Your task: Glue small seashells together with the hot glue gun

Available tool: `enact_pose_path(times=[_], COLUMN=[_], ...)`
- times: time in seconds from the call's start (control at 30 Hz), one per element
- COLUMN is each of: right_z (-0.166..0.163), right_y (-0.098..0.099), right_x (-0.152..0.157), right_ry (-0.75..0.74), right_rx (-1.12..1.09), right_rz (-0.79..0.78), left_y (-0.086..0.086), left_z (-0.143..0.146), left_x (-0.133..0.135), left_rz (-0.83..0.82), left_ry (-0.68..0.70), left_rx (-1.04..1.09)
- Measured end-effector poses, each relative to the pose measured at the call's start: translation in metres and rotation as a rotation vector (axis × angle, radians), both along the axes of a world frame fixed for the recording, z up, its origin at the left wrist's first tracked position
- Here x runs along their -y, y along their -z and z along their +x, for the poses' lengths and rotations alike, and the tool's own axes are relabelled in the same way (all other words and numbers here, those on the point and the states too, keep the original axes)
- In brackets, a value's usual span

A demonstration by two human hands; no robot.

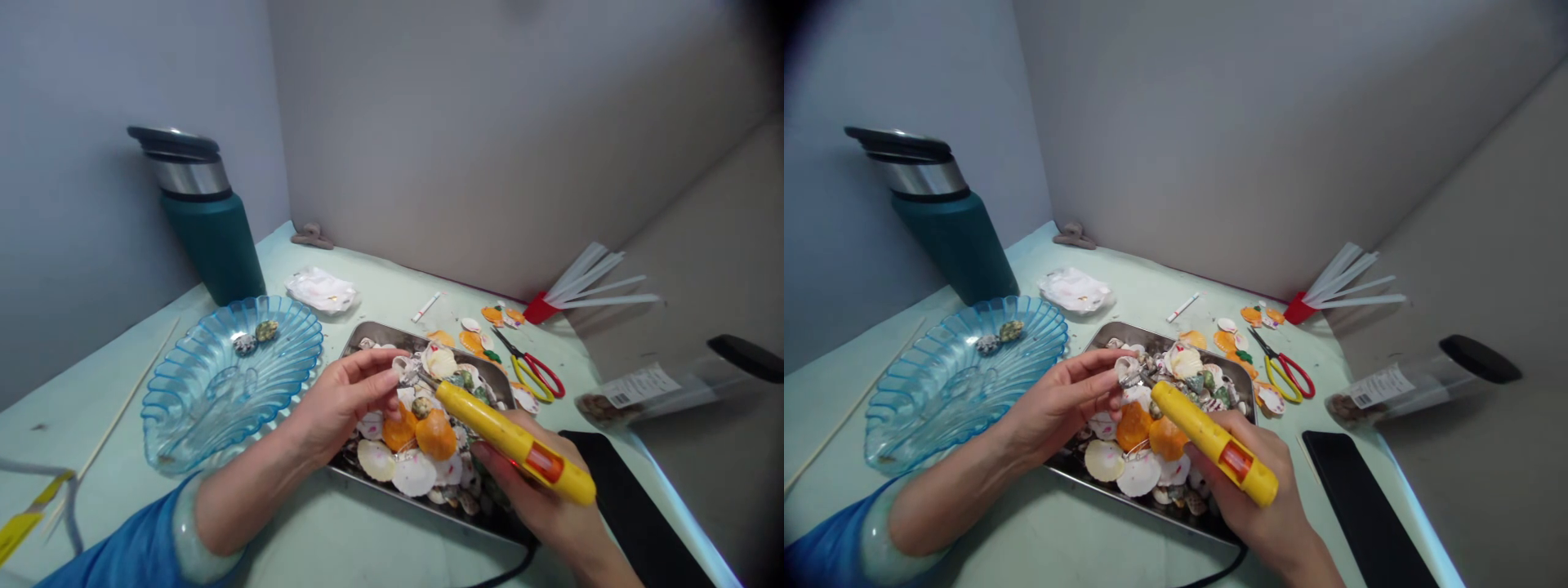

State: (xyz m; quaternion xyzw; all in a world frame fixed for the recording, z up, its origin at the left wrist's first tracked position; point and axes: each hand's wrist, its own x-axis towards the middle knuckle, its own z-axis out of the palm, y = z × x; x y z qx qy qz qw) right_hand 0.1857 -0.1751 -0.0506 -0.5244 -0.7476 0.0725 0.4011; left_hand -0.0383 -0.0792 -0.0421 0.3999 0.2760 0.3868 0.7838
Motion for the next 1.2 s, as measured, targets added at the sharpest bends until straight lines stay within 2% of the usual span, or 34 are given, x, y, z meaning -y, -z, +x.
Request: enact_pose_path(times=[0.57,1.2], right_z=[-0.0001,-0.003], right_y=[-0.0007,-0.0029], right_x=[-0.0009,-0.001], right_ry=[0.018,0.017], right_rx=[0.023,-0.012], right_rz=[0.003,-0.025], left_y=[-0.001,0.0021], left_z=[0.0011,0.0001], left_x=[0.0003,-0.0001], left_rz=[-0.02,0.033], left_ry=[0.024,0.062], left_rx=[0.014,-0.01])
